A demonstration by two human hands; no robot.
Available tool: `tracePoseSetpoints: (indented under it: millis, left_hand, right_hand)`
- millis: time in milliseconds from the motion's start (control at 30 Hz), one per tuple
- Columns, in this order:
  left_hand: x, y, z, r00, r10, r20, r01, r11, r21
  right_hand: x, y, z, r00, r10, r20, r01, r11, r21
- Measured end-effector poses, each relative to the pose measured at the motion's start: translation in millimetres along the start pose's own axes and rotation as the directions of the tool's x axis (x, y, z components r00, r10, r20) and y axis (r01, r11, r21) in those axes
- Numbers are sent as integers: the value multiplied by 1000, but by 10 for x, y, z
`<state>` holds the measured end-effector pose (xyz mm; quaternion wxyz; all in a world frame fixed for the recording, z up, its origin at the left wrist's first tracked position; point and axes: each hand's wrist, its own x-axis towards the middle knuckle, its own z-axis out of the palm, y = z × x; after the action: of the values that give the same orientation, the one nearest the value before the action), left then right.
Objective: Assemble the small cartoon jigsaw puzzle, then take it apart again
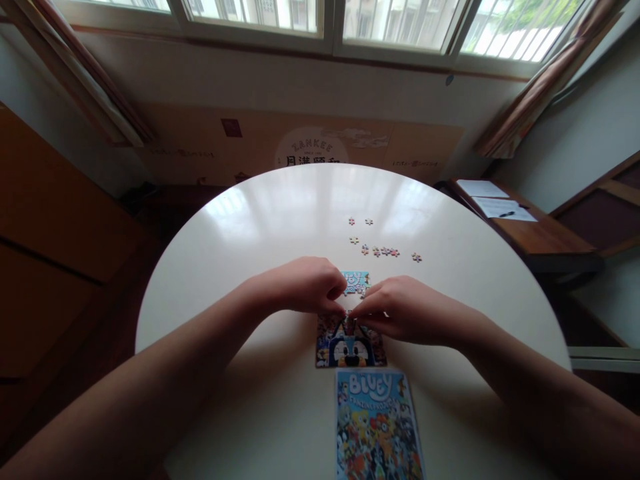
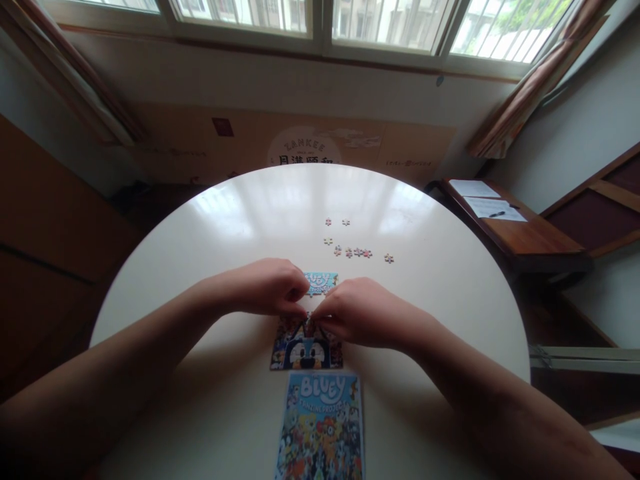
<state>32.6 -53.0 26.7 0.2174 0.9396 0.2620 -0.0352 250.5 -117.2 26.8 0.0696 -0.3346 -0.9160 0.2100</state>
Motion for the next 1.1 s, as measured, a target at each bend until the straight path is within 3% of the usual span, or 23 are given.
tracePoseSetpoints:
  millis: [200,433,633,1100]
  left_hand:
    - [-65,-28,-99,1000,-18,13,18,999,-44]
    - [-86,-76,-141,996,-63,58,65,997,-36]
    - [-50,-98,-124,988,-94,121,98,995,-31]
    - [2,-159,-95,987,-109,120,114,993,-37]
  right_hand:
    - [-14,97,-62,989,59,-133,-61,998,-10]
    - [-29,69,-55,999,-38,1,38,999,-27]
    - [-40,48,-42,996,-34,78,39,997,-70]
    - [-31,10,-46,995,3,96,10,991,-132]
